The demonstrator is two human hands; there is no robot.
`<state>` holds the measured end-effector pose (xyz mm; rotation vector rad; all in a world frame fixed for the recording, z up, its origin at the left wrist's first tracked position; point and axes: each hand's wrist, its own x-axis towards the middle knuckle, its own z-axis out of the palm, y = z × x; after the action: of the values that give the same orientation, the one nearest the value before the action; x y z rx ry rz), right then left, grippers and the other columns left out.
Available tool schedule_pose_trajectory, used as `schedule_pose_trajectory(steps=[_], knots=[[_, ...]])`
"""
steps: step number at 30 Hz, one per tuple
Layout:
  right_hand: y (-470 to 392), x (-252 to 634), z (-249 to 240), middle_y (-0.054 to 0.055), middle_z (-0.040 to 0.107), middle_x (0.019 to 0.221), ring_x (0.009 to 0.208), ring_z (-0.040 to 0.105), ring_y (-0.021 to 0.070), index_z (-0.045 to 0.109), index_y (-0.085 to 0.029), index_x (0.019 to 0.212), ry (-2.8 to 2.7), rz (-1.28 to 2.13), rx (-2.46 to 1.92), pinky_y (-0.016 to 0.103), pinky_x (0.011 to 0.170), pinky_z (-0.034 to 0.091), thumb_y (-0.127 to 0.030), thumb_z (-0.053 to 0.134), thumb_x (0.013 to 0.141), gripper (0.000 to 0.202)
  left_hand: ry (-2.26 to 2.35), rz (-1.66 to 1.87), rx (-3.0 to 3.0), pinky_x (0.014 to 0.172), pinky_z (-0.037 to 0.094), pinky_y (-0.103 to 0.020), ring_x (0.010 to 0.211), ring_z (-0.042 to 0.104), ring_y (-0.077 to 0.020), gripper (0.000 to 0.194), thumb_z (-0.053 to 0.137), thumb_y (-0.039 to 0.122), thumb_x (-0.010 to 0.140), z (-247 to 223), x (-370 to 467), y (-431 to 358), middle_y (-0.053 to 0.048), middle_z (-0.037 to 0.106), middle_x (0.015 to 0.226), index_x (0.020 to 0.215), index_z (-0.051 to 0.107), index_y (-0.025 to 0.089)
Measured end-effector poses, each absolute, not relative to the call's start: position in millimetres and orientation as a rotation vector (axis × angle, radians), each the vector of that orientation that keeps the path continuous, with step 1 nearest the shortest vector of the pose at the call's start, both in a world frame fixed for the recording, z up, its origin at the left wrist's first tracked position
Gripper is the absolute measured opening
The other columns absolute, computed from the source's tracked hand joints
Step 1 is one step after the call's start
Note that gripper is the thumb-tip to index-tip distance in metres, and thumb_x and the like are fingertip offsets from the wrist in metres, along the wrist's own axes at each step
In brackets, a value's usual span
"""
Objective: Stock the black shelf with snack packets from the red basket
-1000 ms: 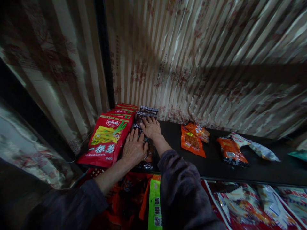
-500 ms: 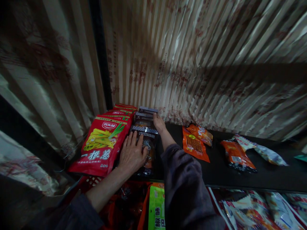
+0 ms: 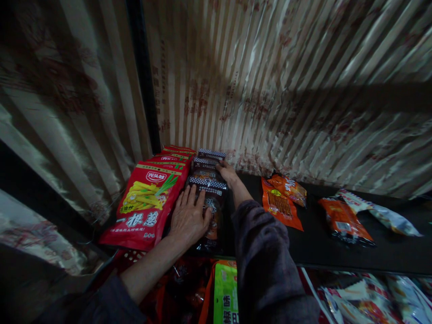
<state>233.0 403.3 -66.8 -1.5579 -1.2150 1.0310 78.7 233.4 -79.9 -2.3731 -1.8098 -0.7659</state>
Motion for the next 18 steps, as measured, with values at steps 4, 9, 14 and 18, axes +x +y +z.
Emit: schedule_pose_trajectory(steps=[4,9,14,18], knots=[[401,231,-66,0.005,0.073,0.098,0.069,0.067,0.0128,0.049,-0.019,0.133,-1.167,1.047,-1.537,0.023,0.058,0.055,-0.026,0.056,0.091,0.043,-1.795,-0.786,-2.359,0.114,0.031,-0.05,0.14,0.037,-0.0342,0.056,0.047,0.037,0.089,-81,78,233,-0.017,0.047,0.148,0.138,0.052,0.009],[399,231,-65,0.003,0.072,0.091,0.06,0.064,0.0119,0.053,-0.019,0.127,-1.163,1.04,-1.554,0.023,0.053,0.054,-0.026,0.061,0.088,0.041,-1.793,-0.799,-2.366,0.113,0.031,-0.051,0.14,0.038,-0.0342,0.056,0.049,0.037,0.088,-81,77,232,-0.018,0.047,0.148,0.138,0.052,0.01],[392,230,-64,0.007,0.072,0.1,0.063,0.064,0.0108,0.051,-0.016,0.13,-1.188,1.024,-1.561,0.019,0.05,0.051,-0.025,0.057,0.091,0.041,-1.803,-0.777,-2.382,0.115,0.028,-0.05,0.142,0.035,-0.0355,0.058,0.05,0.037,0.089,-79,76,229,-0.022,0.042,0.15,0.139,0.051,0.007],[391,229,-63,0.009,0.071,0.106,0.069,0.066,0.013,0.051,-0.015,0.132,-1.234,0.998,-1.585,0.022,0.055,0.054,-0.028,0.057,0.09,0.044,-1.812,-0.776,-2.368,0.115,0.03,-0.05,0.141,0.035,-0.0349,0.058,0.05,0.037,0.088,-79,76,228,-0.019,0.044,0.15,0.139,0.051,0.009]])
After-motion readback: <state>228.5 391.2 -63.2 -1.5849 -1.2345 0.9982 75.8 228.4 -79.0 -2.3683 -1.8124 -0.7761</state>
